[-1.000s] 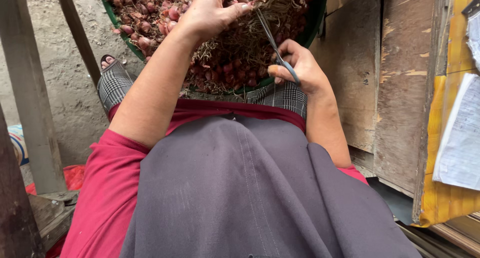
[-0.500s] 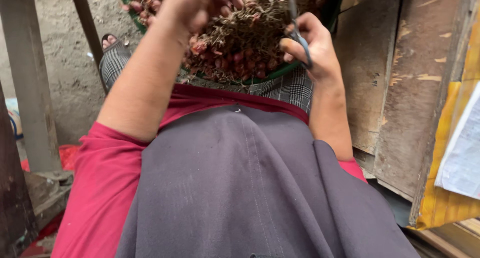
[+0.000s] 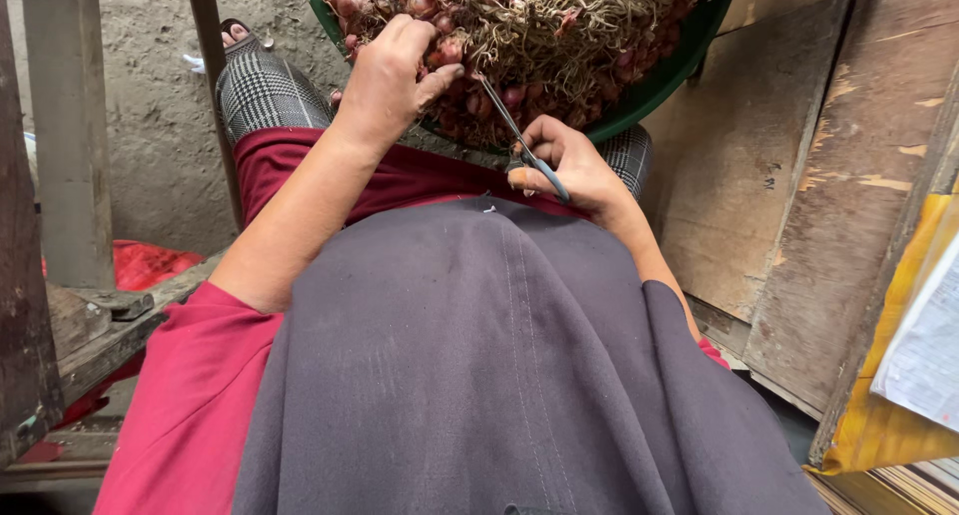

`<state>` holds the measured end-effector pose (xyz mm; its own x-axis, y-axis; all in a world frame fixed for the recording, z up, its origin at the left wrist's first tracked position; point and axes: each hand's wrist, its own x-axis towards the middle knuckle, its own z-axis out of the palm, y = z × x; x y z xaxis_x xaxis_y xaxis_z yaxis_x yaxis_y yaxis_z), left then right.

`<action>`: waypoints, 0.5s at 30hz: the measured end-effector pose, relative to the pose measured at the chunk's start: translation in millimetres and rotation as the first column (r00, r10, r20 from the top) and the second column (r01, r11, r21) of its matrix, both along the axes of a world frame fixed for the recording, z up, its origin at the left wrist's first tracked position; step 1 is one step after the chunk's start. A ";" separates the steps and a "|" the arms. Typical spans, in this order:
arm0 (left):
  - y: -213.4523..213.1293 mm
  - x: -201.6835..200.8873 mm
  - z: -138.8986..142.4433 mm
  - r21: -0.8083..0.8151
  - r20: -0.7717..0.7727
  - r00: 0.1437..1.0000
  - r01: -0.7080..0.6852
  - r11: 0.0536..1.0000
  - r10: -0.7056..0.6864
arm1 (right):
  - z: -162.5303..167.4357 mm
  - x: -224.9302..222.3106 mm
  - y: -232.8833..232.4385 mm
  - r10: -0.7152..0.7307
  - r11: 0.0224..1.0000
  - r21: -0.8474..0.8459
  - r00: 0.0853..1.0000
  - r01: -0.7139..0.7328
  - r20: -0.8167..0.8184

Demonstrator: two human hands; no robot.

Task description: The person sits on a low seat and trims dried roots and stems off harvested shallots using scissors, one bulb at a time, taking them from a large green basin piled with untrimmed shallots and dropping trimmed bulbs back into the pile.

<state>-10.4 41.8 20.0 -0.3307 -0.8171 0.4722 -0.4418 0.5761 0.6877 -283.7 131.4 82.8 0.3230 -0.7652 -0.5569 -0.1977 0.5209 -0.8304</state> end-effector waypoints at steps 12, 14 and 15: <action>4.7 -6.5 0.7 0.750 -0.659 0.699 0.639 0.171 0.278 | -31.4 19.2 -37.7 -0.010 0.996 -0.087 0.997 0.016 0.074; 3.4 -6.9 -12.9 0.734 -0.675 0.680 0.658 0.168 0.286 | -35.8 21.1 -40.8 -0.033 0.992 -0.115 0.996 0.042 0.078; 3.4 -7.5 -21.1 0.739 -0.670 0.684 0.651 0.174 0.289 | -37.5 21.6 -39.7 -0.050 0.991 -0.116 0.995 0.060 0.090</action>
